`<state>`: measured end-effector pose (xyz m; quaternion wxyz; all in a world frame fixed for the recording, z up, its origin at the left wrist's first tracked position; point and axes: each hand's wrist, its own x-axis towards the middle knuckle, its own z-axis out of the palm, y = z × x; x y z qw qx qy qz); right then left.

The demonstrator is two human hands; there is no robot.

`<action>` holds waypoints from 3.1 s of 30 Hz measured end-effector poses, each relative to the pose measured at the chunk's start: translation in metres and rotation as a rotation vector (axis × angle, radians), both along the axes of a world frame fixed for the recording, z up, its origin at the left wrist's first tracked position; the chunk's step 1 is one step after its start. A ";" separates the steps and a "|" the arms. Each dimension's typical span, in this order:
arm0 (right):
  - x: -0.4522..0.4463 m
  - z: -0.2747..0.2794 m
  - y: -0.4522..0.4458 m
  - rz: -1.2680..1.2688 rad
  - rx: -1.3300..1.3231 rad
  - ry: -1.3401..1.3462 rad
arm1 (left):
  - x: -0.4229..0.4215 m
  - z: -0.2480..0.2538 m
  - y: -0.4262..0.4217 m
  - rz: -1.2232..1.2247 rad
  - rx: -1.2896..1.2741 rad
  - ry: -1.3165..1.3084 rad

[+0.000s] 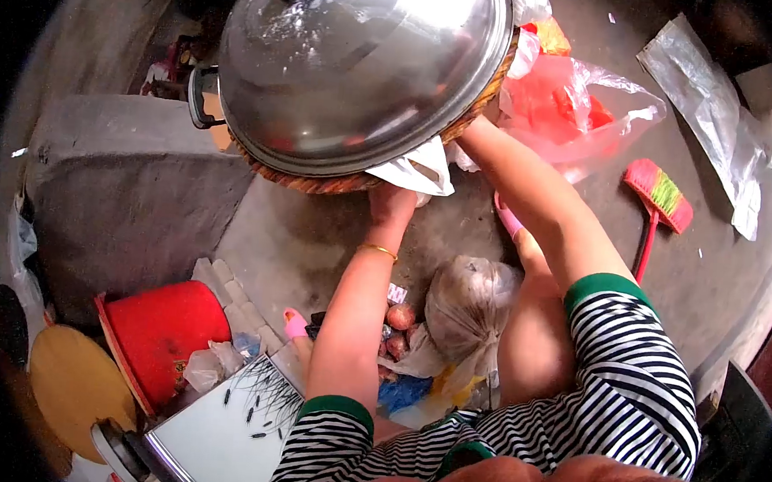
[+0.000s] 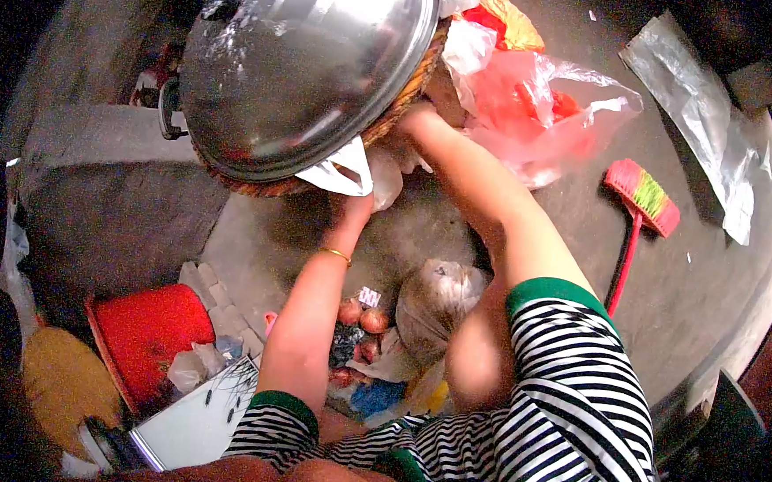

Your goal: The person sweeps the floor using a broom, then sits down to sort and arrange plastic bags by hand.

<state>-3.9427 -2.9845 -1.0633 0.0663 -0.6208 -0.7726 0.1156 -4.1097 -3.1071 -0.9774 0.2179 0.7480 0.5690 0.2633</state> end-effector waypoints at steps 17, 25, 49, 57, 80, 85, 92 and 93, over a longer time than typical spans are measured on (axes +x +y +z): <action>-0.019 0.033 -0.145 0.413 -0.139 0.501 | -0.009 -0.007 -0.007 -0.040 0.010 0.138; -0.066 -0.012 -0.230 0.900 -0.654 0.612 | -0.078 -0.094 -0.101 -0.345 -0.367 0.454; -0.014 -0.038 -0.111 0.289 -0.133 0.374 | -0.071 0.018 -0.064 -0.177 -0.072 0.120; -0.047 -0.008 -0.241 1.055 -0.772 0.439 | 0.011 -0.020 0.005 -0.392 -0.044 0.231; 0.123 0.297 -0.343 -0.359 -0.201 1.477 | -0.081 0.043 -0.310 -0.313 -0.550 0.022; 0.052 0.364 -0.373 0.013 -0.239 1.446 | -0.025 -0.009 -0.367 -0.443 -0.339 0.272; -0.003 0.299 -0.360 -0.171 -0.512 1.370 | -0.011 -0.056 -0.363 -0.385 -0.197 0.452; -0.001 0.292 -0.359 -0.216 -0.469 1.302 | -0.011 -0.050 -0.360 -0.417 -0.238 0.440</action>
